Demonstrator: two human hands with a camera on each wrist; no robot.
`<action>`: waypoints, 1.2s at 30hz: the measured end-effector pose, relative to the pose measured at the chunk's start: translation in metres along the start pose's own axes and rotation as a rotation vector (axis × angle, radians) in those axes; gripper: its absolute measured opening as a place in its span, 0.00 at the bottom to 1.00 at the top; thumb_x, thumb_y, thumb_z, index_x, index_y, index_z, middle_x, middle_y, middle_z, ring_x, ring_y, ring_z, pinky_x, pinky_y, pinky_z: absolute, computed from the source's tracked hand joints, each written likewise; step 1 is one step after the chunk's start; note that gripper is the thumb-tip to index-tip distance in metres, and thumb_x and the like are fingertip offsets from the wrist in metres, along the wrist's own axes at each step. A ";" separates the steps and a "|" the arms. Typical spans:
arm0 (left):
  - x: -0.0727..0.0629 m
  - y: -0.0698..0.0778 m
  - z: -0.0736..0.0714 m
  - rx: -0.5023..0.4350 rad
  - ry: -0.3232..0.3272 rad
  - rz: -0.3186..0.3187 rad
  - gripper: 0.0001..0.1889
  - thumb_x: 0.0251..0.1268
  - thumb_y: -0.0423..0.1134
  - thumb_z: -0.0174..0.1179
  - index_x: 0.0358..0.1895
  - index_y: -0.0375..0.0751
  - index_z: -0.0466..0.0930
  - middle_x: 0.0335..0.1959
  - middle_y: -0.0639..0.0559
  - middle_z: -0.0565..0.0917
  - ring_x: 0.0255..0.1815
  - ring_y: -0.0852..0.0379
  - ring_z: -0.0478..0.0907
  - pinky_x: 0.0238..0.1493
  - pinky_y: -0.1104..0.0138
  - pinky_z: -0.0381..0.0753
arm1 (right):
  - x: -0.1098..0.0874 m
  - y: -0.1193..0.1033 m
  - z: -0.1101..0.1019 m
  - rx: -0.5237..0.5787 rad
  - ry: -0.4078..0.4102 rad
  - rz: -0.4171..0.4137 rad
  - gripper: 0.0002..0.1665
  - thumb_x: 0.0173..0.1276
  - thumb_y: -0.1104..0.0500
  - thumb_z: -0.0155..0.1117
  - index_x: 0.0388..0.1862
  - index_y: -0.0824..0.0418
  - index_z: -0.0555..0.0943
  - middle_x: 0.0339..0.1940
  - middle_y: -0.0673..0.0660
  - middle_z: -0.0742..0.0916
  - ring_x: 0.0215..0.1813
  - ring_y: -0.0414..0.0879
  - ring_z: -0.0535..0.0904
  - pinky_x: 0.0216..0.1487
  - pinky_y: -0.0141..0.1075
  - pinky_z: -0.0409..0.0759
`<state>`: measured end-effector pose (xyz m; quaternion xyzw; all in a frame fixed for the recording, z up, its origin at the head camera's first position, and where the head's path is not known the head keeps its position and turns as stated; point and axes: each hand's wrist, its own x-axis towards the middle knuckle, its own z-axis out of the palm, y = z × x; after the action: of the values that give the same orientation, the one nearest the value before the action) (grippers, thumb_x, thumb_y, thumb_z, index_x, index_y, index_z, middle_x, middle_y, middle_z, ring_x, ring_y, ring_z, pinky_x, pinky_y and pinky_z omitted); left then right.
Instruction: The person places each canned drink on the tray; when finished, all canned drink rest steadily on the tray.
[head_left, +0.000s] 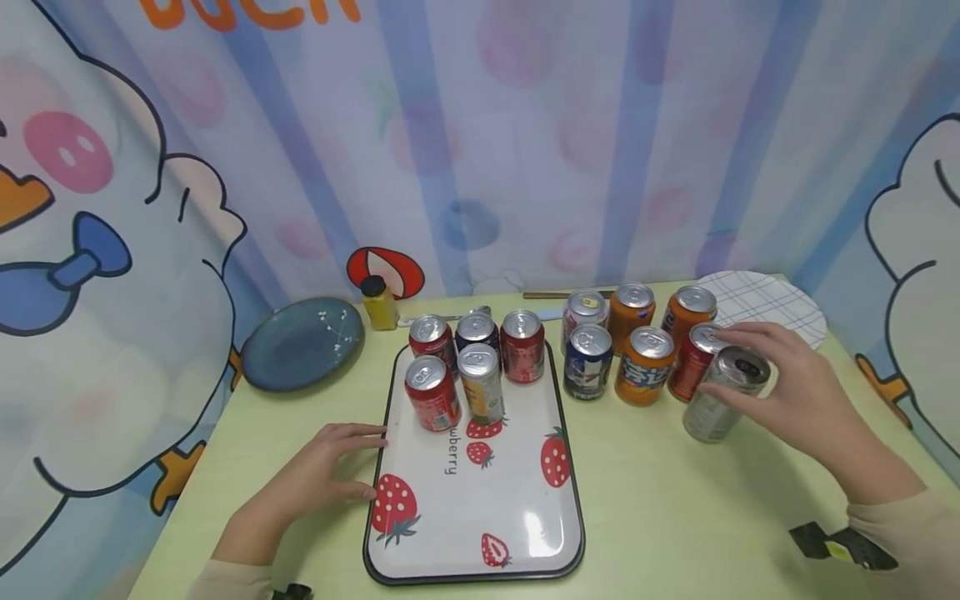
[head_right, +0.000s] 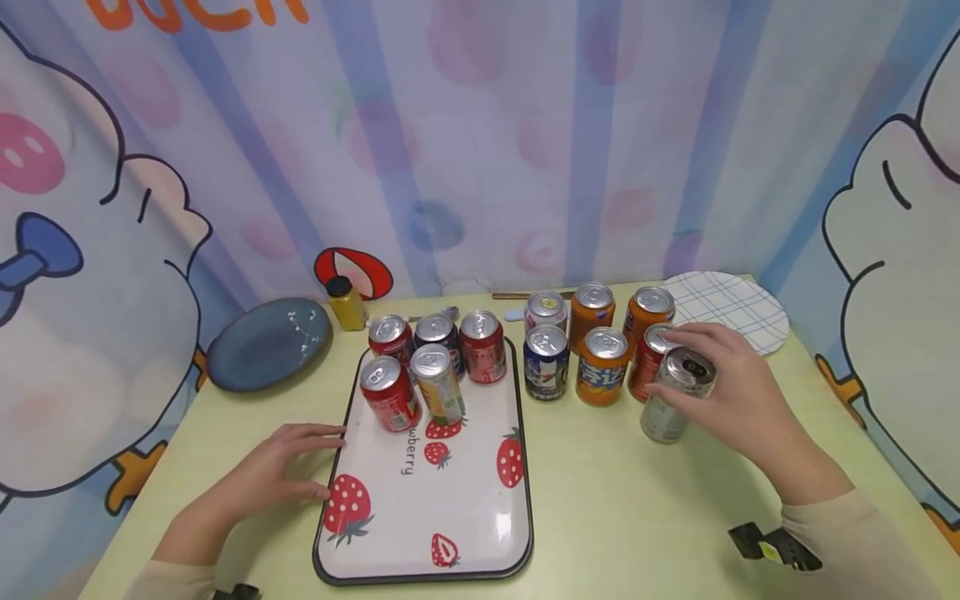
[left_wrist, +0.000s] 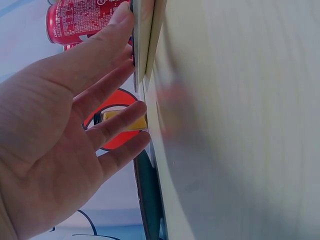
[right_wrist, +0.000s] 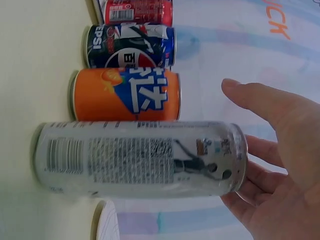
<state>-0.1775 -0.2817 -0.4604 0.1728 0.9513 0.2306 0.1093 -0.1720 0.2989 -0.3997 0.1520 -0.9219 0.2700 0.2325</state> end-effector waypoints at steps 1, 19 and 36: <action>0.000 0.000 0.000 0.001 0.000 -0.003 0.35 0.49 0.51 0.81 0.64 0.52 0.84 0.72 0.52 0.77 0.76 0.39 0.67 0.76 0.38 0.67 | -0.002 0.002 -0.001 0.005 0.000 0.016 0.40 0.45 0.60 0.88 0.60 0.63 0.83 0.60 0.63 0.83 0.59 0.63 0.77 0.51 0.57 0.76; -0.002 -0.002 0.002 0.029 0.011 0.029 0.35 0.50 0.49 0.81 0.65 0.50 0.83 0.72 0.50 0.77 0.75 0.38 0.67 0.75 0.38 0.68 | -0.016 0.025 -0.007 0.071 -0.055 0.273 0.38 0.53 0.51 0.86 0.61 0.62 0.81 0.53 0.64 0.87 0.41 0.13 0.70 0.38 0.13 0.71; -0.002 -0.002 0.002 0.030 0.017 0.057 0.35 0.49 0.48 0.81 0.65 0.48 0.83 0.72 0.50 0.77 0.75 0.38 0.68 0.76 0.39 0.68 | 0.009 -0.049 0.023 0.325 -0.053 0.110 0.34 0.49 0.62 0.88 0.56 0.57 0.84 0.48 0.53 0.87 0.40 0.30 0.83 0.39 0.19 0.79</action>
<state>-0.1759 -0.2829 -0.4625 0.1997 0.9502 0.2209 0.0920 -0.1676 0.2451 -0.3917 0.1441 -0.8788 0.4238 0.1654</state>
